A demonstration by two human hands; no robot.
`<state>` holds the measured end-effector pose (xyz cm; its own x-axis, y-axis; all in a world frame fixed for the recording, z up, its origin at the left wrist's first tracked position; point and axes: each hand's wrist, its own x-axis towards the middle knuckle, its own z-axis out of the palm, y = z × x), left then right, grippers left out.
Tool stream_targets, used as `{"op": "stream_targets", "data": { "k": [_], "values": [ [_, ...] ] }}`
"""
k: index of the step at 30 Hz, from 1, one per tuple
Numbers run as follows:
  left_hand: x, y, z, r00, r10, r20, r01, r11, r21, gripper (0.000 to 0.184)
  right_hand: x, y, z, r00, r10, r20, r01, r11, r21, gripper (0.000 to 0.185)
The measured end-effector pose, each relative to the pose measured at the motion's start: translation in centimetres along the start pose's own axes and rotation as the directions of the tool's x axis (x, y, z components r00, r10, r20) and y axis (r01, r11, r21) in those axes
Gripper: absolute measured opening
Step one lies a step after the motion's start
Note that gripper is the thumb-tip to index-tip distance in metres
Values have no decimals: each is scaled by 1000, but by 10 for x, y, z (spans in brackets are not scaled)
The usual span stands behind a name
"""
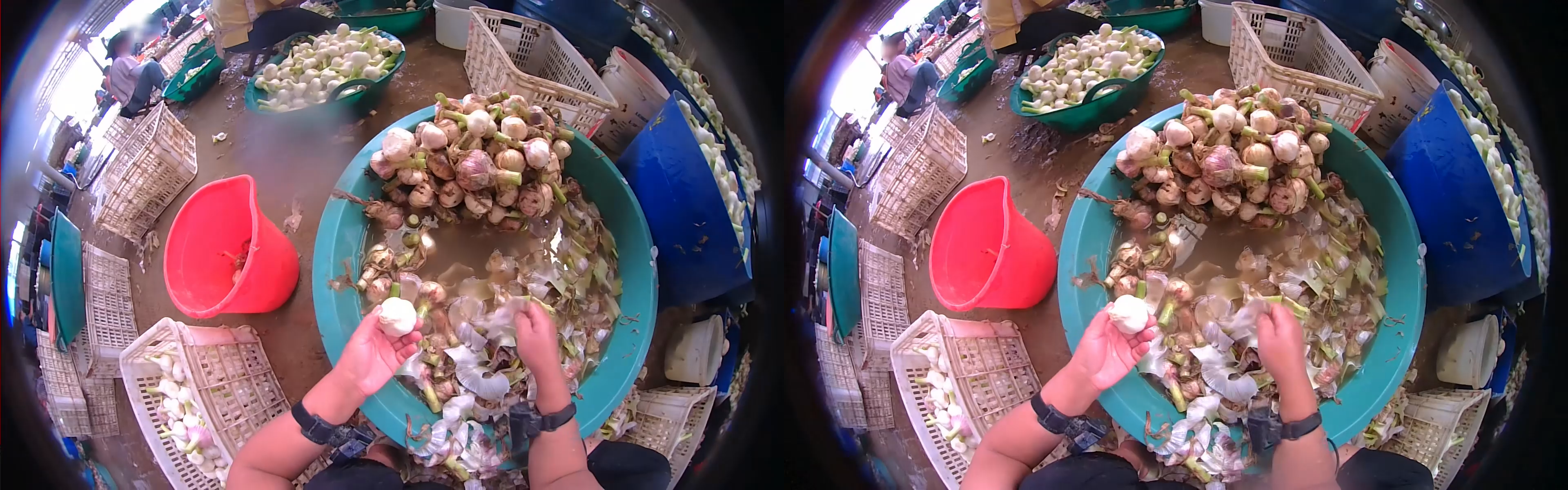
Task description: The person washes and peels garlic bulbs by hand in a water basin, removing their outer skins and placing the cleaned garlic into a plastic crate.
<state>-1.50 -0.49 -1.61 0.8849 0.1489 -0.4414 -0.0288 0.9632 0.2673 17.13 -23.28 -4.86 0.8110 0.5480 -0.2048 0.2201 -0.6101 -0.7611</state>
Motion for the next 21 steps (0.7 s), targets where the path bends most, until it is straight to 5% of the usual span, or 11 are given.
{"op": "stream_targets", "data": {
  "k": [4,6,7,9,11,13,14,16,18,20,21],
  "values": [
    [-26,25,12,987,121,105,-103,981,-164,41,-7,-75,16,839,-491,-235,310,786,-535,39],
    [-47,67,-3,567,270,778,-117,962,-248,40,-2,-78,38,988,-142,57,141,990,13,48],
    [-73,89,7,519,355,777,-203,935,-292,41,10,-69,56,988,-143,55,142,990,21,48],
    [-99,107,19,464,439,770,-290,896,-336,41,40,-43,97,951,272,147,-306,893,330,54],
    [-98,114,18,520,453,724,-257,891,-374,54,48,-55,121,865,391,314,-493,776,393,56],
    [-68,94,28,797,308,520,-240,951,-195,76,58,-37,161,738,440,512,-667,591,453,47],
    [-58,84,36,952,258,166,-280,952,126,76,55,-36,163,738,440,512,-667,592,453,47],
    [-29,55,29,963,250,-103,-168,850,499,72,53,-41,163,720,388,575,-693,422,584,36],
    [-10,31,30,947,230,-223,-112,889,444,67,33,-82,121,768,431,474,-624,670,402,30],
    [1,16,35,876,94,-474,150,879,452,60,8,-88,94,954,-249,165,237,967,89,26],
    [3,16,31,872,92,-481,153,882,446,60,-2,-100,84,954,-245,173,233,968,89,26]
  ]
}}
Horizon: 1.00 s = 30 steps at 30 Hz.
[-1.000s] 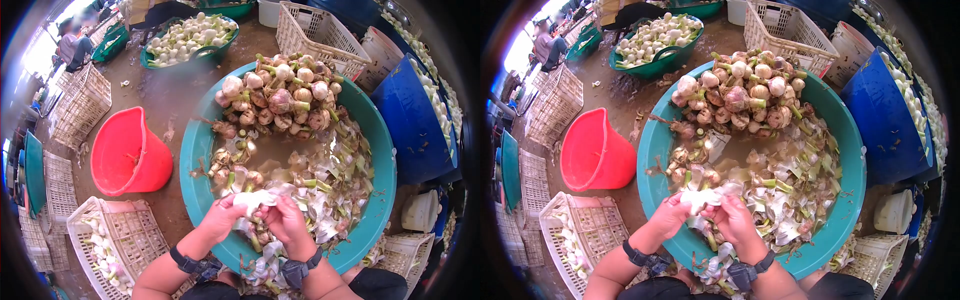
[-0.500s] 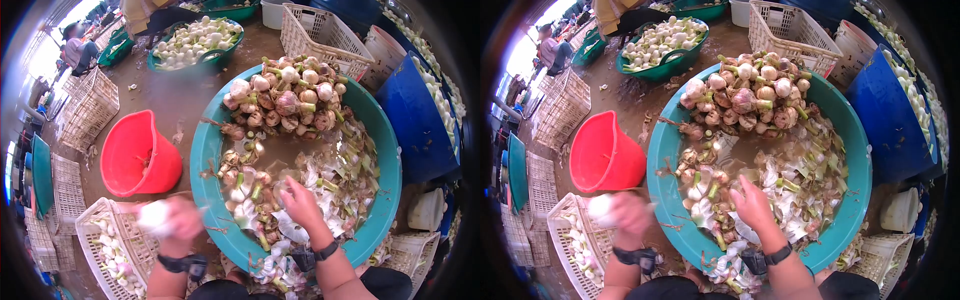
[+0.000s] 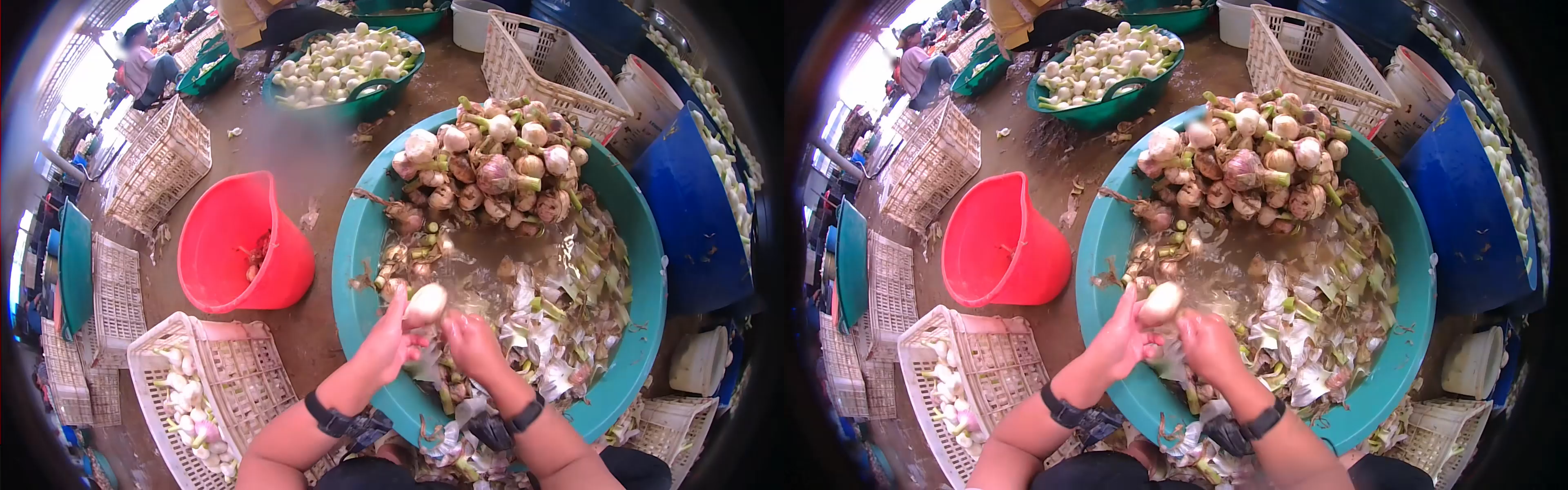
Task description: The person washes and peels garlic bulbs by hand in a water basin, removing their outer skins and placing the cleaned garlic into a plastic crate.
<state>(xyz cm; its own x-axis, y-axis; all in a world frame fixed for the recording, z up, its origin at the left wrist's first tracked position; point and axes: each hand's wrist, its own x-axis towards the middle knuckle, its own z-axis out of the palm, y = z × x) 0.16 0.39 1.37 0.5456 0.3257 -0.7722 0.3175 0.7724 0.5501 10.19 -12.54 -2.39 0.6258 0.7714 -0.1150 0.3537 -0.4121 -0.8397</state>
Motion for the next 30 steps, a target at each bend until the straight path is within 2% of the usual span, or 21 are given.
{"op": "stream_targets", "data": {
  "k": [2,3,5,9,11,13,14,15,17,18,19,20,21,22,23,24,25,26,27,29,30],
  "values": [
    [9,-2,-3,951,59,303,-77,996,46,47,-13,-26,-13,942,-336,-18,327,928,-179,23],
    [7,-3,0,951,56,304,-75,996,51,47,-16,-34,-22,943,-333,-22,324,929,-179,23],
    [4,-5,6,951,127,281,-138,990,19,30,-16,-44,-38,975,-28,219,-7,988,157,21],
    [8,-10,-4,936,95,340,-100,995,-1,25,-15,-38,-34,937,-192,293,251,952,-176,19],
    [13,-12,-10,897,123,425,-107,992,-62,26,-13,-27,-23,946,-250,208,291,936,-200,18],
    [17,-10,-15,850,120,513,-106,993,-57,31,-4,-14,-16,928,101,359,-207,940,270,21],
    [19,-9,-17,794,123,596,-111,992,-58,35,-5,-12,-16,929,102,356,-207,941,269,21],
    [19,-7,-17,793,124,597,-110,992,-59,35,-7,-18,-19,882,207,424,-405,792,457,24],
    [17,2,-16,680,281,677,-567,788,242,51,-12,-27,-23,725,320,610,-687,285,668,28],
    [19,12,-19,699,202,686,-578,723,377,66,-14,-20,-21,771,252,585,-629,443,639,29],
    [17,10,-21,703,199,683,-574,726,379,66,-17,-18,-18,768,253,588,-633,439,637,29],
    [15,7,-23,796,108,595,-506,658,558,68,-21,-19,-15,928,138,347,-316,784,534,28],
    [13,7,-22,873,33,486,-418,563,713,71,-22,-20,-13,987,-88,136,48,962,271,28],
    [-8,13,-10,887,4,461,-410,465,785,70,-19,-14,-9,946,-316,-80,312,949,-49,25],
    [-13,10,-5,885,0,465,-413,462,785,70,-16,-7,-9,946,-312,-85,309,950,-52,25],
    [-18,5,-2,818,192,542,-575,249,780,70,-10,0,-11,995,58,76,-77,960,271,23],
    [-21,-1,-1,695,351,627,-671,4,742,70,-6,6,-13,876,349,333,-476,737,480,22],
    [-16,-5,-5,524,446,726,-770,-116,627,63,-1,11,-12,809,413,418,-586,504,634,20],
    [-11,-5,-7,521,448,727,-771,-118,625,63,-2,7,-13,810,413,416,-584,507,634,20],
    [-4,-5,-12,250,465,849,-720,-497,484,50,-4,-3,-14,814,373,445,-555,274,785,19],
    [-3,-7,-13,254,467,847,-720,-494,488,50,-7,-5,-10,854,338,395,-487,252,836,19]
  ]
}}
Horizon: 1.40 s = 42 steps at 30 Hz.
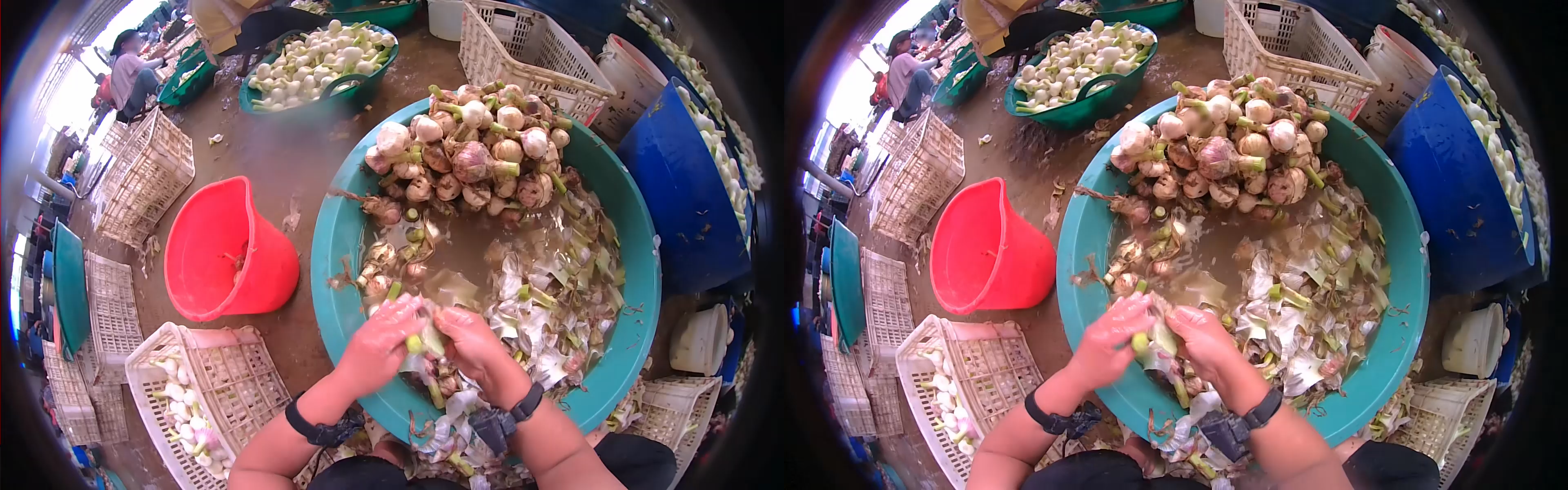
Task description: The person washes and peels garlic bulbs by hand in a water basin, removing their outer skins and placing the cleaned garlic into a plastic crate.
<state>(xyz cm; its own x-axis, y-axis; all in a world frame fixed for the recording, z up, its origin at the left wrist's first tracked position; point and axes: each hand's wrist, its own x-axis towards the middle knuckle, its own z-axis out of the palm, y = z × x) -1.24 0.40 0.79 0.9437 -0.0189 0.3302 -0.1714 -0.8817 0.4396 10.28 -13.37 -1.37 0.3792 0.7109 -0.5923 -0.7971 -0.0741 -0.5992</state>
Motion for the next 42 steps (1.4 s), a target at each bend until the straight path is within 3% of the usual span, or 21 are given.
{"op": "stream_targets", "data": {
  "k": [2,3,5,7,9,11,14,15,16,17,21,23,25,27,30,33,36,37,39,40,42],
  "values": [
    [-3,2,3,773,-627,94,395,361,-845,32,-17,0,2,993,-107,54,117,965,-234,18],
    [-3,-1,2,772,-630,88,394,365,-844,32,-24,1,1,969,-204,137,244,862,-445,17],
    [-3,-10,-1,521,-774,358,65,-382,-922,24,-34,3,-5,848,-404,343,526,562,-639,11],
    [-6,-16,-5,432,-785,444,53,-470,-881,28,-48,-13,-14,621,-451,641,733,47,-678,8],
    [-22,-29,-6,464,-666,584,44,-641,-767,33,-38,-17,-65,654,-466,596,603,-155,-783,22],
    [-8,-14,-14,305,-762,571,73,-579,-812,29,-45,-43,-70,748,-556,362,53,-493,-868,26],
    [-4,-3,-6,439,-882,171,367,2,-930,17,-35,-43,-53,638,-726,256,139,-219,-966,27],
    [-1,0,-7,446,-877,180,369,-3,-930,17,-38,-48,-31,775,-606,177,325,143,-935,33],
    [2,3,-8,651,-759,-6,352,309,-883,17,-34,-45,-15,815,-535,223,453,347,-821,34],
    [5,5,-9,818,-554,-154,255,589,-767,19,-36,-48,6,799,-519,304,544,410,-732,32],
    [8,0,-17,911,-349,-219,181,816,-549,20,-24,-51,26,837,-322,442,543,390,-743,20],
    [9,3,-13,884,-387,-263,186,807,-561,21,-23,-45,26,762,-405,505,636,324,-700,11],
    [11,5,-9,854,-420,-306,188,799,-571,23,-31,-41,23,557,-464,689,755,-64,-653,8],
    [13,4,-11,365,-923,120,374,28,-927,22,-45,-33,5,601,-359,714,738,-95,-669,6],
    [8,-3,-16,310,-892,329,360,-210,-909,26,-42,-23,-26,890,-110,442,373,-382,-846,16],
    [12,1,-9,247,-859,449,421,-322,-848,38,-32,-14,-22,922,-310,231,360,470,-806,30],
    [12,7,2,538,-731,418,570,-50,-820,60,-20,-5,-21,997,-51,51,54,998,-46,43],
    [16,10,0,544,-727,419,568,-49,-822,60,-12,-9,-21,964,194,180,-238,932,272,47],
    [24,13,-11,568,-778,267,450,22,-893,59,-16,-52,-29,943,-152,297,-10,877,480,53],
    [22,10,-15,545,-792,275,442,-7,-897,57,-37,-94,-26,751,-452,481,11,738,675,53],
    [11,5,-16,481,-826,293,474,-36,-880,56,-27,-101,-33,837,-351,419,68,828,557,53]
  ]
}}
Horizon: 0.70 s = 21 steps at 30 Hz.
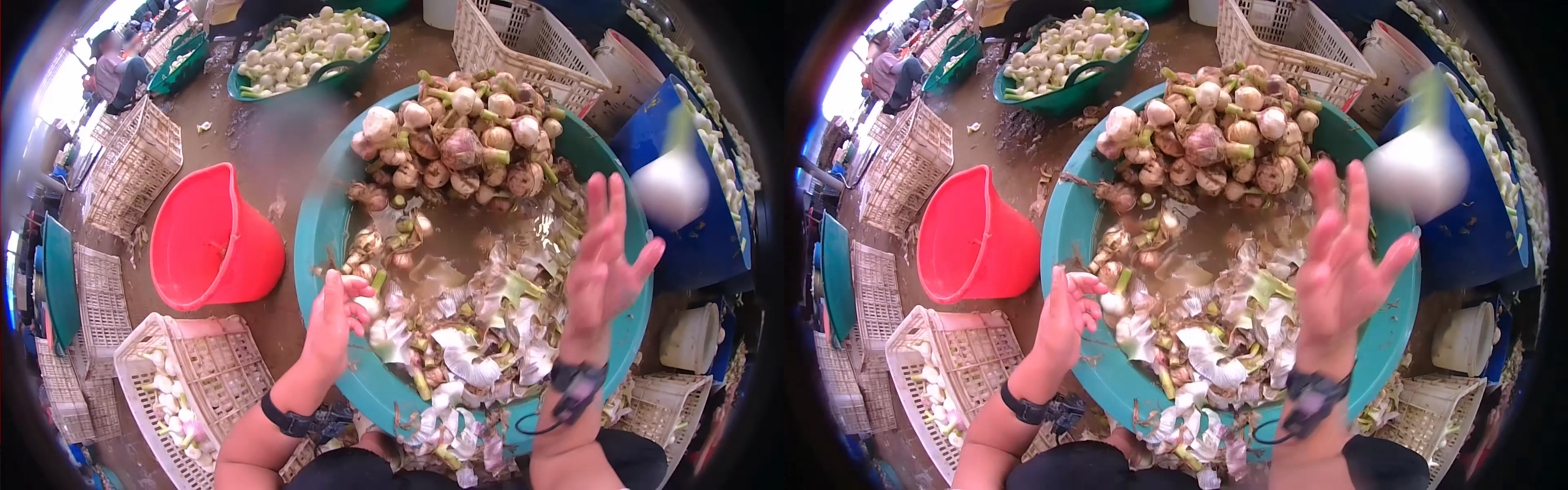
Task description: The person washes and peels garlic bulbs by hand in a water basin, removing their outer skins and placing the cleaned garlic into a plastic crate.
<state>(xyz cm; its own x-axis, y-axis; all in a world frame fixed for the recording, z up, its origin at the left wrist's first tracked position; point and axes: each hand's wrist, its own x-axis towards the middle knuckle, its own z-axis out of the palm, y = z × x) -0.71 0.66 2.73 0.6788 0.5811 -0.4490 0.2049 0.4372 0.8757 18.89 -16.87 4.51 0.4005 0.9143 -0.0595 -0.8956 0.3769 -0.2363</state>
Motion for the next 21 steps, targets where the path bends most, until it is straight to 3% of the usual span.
{"op": "stream_targets", "data": {
  "k": [3,4,5,7,8,9,10,14,17,18,19,21],
  "values": [
    [5,2,1,999,-51,-14,51,999,3,47,14,-14,-11,954,-64,-293,-92,867,-489,56],
    [5,1,5,999,-46,-3,46,999,28,43,13,21,-51,842,-47,-538,-425,555,-715,53],
    [5,-2,10,999,-44,5,43,998,52,38,4,57,-110,870,-93,-483,-483,30,-875,57],
    [5,-9,19,997,-71,9,71,997,0,28,-6,91,-104,783,-111,-613,-580,-489,-652,67],
    [3,-11,24,997,-61,45,57,996,73,25,-8,92,-102,775,-100,-624,-584,-489,-647,67],
    [1,-10,27,995,-45,90,31,988,149,22,-3,89,-97,728,-61,-683,-574,-600,-558,65],
    [-2,-5,28,989,-125,84,110,981,162,18,2,87,-94,679,-35,-733,-537,-704,-464,62],
    [2,-17,20,993,-83,83,64,976,207,17,-20,70,-139,628,91,-773,-399,-816,-419,56],
    [8,-21,15,995,-76,70,59,974,217,16,-42,55,-117,666,211,-715,-366,-743,-560,57],
    [9,-25,15,995,-62,74,43,971,237,16,-44,51,-105,566,259,-783,-390,-752,-531,60],
    [7,-28,16,995,-54,83,31,965,260,16,-54,50,-101,558,261,-788,-395,-751,-528,60],
    [4,-29,20,985,-102,142,54,950,308,19,-79,47,-96,536,463,-706,-437,-563,-701,66]
  ]
}}
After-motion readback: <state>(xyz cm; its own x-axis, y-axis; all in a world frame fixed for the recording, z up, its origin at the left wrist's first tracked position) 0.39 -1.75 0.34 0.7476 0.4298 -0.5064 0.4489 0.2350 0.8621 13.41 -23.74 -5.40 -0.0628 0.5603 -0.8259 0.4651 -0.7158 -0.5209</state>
